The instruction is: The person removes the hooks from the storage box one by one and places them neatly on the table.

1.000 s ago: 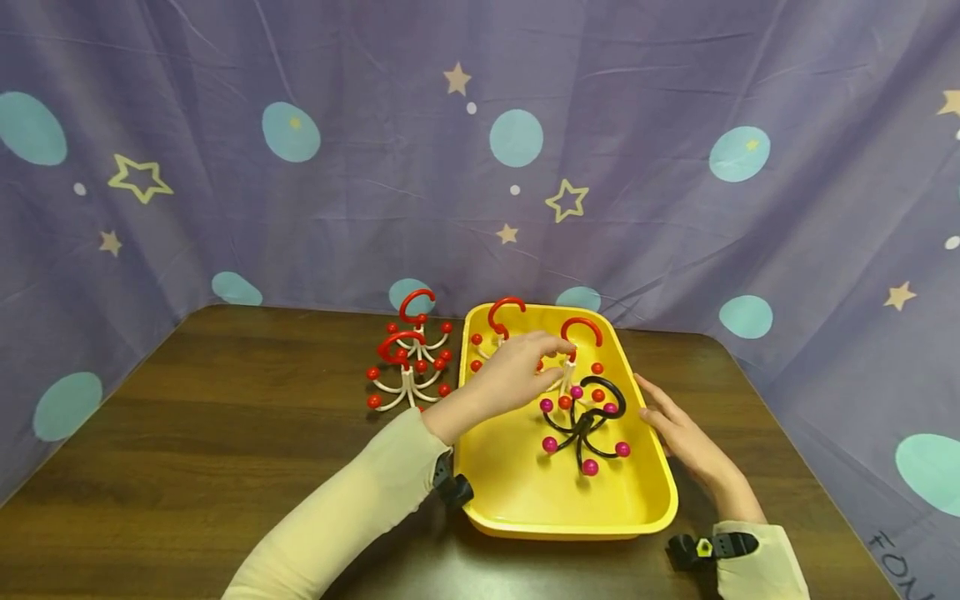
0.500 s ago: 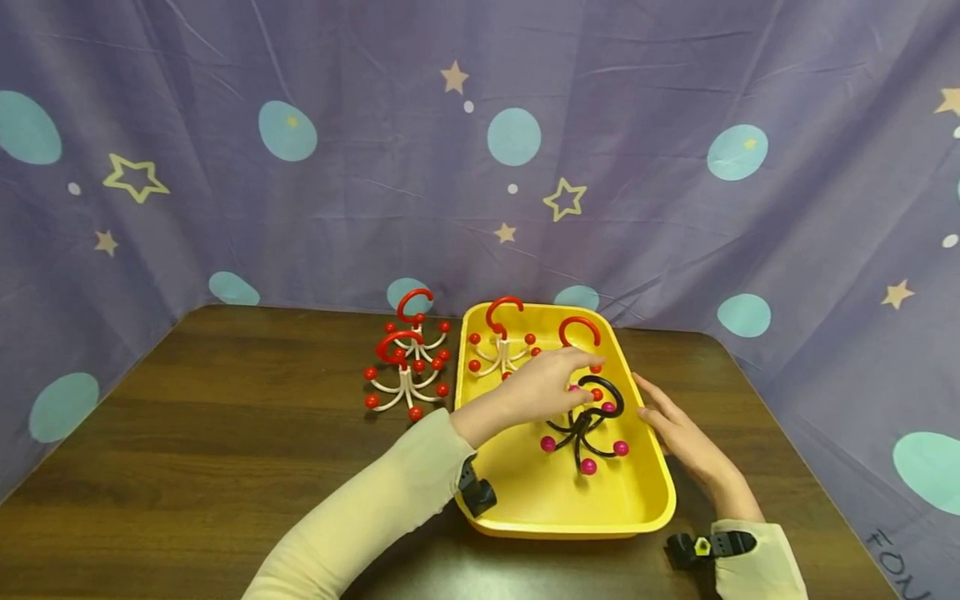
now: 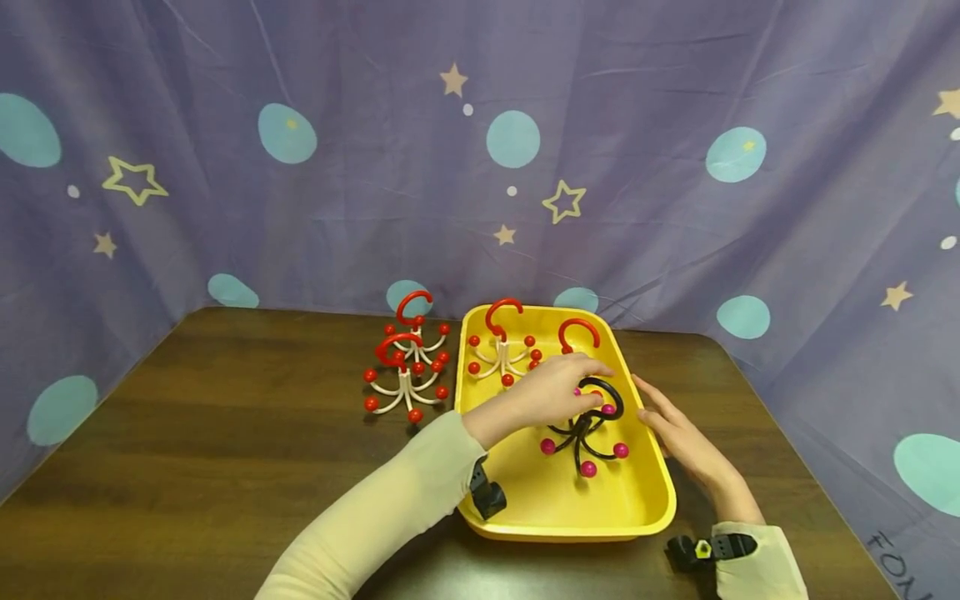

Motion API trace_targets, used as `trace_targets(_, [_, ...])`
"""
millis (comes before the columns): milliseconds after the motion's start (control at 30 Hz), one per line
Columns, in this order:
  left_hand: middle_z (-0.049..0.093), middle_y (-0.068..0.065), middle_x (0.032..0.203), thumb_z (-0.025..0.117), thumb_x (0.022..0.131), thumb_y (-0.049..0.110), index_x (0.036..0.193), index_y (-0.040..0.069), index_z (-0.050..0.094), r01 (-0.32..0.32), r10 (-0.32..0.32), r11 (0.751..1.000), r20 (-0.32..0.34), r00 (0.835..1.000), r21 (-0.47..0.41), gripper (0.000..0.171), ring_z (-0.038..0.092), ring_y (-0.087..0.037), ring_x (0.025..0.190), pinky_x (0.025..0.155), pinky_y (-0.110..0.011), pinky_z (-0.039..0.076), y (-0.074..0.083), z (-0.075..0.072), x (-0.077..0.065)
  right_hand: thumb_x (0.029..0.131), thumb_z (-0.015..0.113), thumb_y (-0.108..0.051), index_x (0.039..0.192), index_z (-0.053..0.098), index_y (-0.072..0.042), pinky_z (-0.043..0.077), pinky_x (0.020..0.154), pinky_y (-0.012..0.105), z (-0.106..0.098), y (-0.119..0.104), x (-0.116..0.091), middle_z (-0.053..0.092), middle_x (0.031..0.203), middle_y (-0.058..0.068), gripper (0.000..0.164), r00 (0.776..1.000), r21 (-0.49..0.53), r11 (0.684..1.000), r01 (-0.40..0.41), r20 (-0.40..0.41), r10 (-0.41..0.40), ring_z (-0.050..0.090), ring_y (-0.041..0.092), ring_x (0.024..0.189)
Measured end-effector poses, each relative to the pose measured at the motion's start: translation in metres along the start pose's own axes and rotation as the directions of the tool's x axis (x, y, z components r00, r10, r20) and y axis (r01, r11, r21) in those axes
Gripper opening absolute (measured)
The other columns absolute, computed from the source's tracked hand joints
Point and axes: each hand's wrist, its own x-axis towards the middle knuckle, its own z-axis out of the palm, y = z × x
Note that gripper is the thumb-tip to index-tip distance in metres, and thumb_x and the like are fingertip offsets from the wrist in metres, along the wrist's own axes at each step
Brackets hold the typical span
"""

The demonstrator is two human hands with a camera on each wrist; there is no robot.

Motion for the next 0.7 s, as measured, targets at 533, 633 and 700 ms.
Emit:
trace_targets(533, [0.064,0.004,0.101,0.060,0.087,0.019,0.104,0.015,0.066,-0.005,0.002,0.999,-0.074,0.997,-0.042,0.018,0.054,-0.007,0.089,0.078,-0.017,0.042,0.0016,0.0016,-0.0026,0.099,0.036,-0.026,0.147,0.007,-0.016,0.054,0.066,0.039,0.0010,0.0018,0.0008,0.047,0.111,0.029,0.057,1.000,0.004,1.000,-0.016,0.001,0.016,0.063,0.018,0.080])
trace_targets(633, [0.065,0.005,0.099,0.060,0.087,0.018,0.102,0.015,0.067,-0.008,0.004,0.999,-0.083,0.997,-0.054,0.016,0.055,-0.007,0.088,0.076,-0.016,0.041,0.0018,0.0021,-0.0028,0.099,0.036,-0.026,0.147,0.008,-0.017,0.054,0.065,0.039,0.0007,0.0017,0.0002,0.047,0.110,0.029,0.057,1.000,0.000,1.000,-0.014,-0.002,0.014,0.063,0.018,0.079])
trace_targets(700, [0.065,0.005,0.098,0.060,0.088,0.018,0.101,0.015,0.067,-0.011,0.006,0.998,-0.088,0.996,-0.061,0.015,0.056,-0.007,0.086,0.074,-0.015,0.041,0.0019,0.0023,-0.0033,0.099,0.036,-0.026,0.147,0.008,-0.016,0.054,0.065,0.039,0.0005,0.0020,0.0001,0.047,0.110,0.029,0.057,1.000,0.001,1.000,-0.013,0.000,0.013,0.063,0.018,0.079])
